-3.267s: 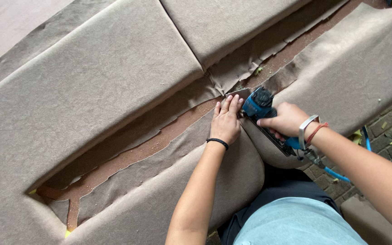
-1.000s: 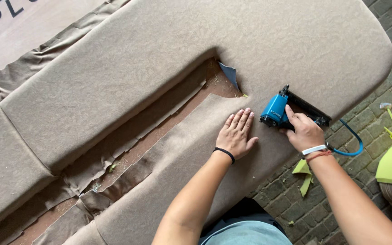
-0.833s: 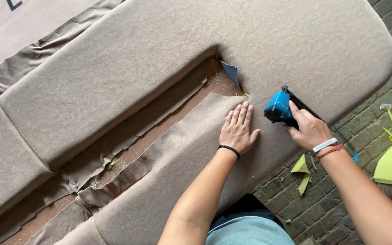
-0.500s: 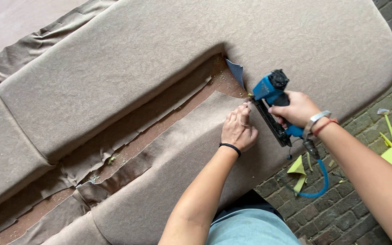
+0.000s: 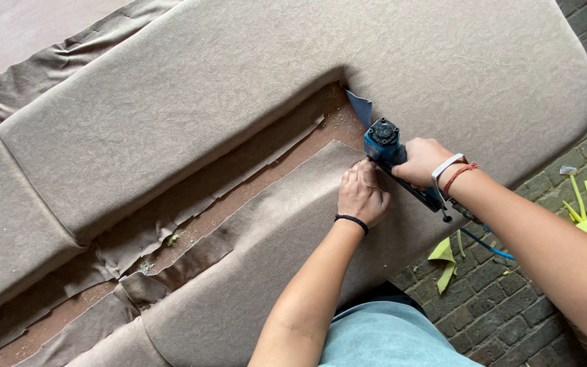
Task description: The person uses a pneumatic stapler to fasten brown fabric over a foam-covered plywood panel, pressing the fabric flat with their free hand while stapling along the seam. They retrieve staples from a container, cut fabric with shears, and lay out a new piece of fabric over the panel.
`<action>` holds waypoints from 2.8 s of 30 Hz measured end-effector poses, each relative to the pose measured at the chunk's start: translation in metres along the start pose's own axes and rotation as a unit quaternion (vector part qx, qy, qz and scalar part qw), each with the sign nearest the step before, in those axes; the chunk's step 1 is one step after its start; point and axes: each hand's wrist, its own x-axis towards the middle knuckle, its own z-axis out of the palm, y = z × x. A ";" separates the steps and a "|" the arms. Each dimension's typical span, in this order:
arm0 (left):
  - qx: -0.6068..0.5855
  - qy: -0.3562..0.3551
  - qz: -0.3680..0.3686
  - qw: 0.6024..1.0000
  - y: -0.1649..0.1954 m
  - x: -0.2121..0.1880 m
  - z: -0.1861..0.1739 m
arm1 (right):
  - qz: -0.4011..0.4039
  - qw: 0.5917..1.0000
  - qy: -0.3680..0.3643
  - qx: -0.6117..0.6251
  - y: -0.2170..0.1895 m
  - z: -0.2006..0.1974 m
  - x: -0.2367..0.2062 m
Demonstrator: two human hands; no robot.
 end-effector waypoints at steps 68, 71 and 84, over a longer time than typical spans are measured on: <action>0.223 -0.188 0.164 0.942 -0.064 -0.079 -0.092 | -0.341 0.934 0.078 -0.073 -0.118 0.026 0.057; 0.191 -0.188 0.147 0.952 -0.060 -0.067 -0.087 | -0.381 0.917 0.118 -0.014 -0.118 0.024 0.059; 0.091 -0.242 0.107 0.960 -0.066 -0.014 -0.051 | -0.358 0.902 0.240 0.019 -0.083 0.029 0.031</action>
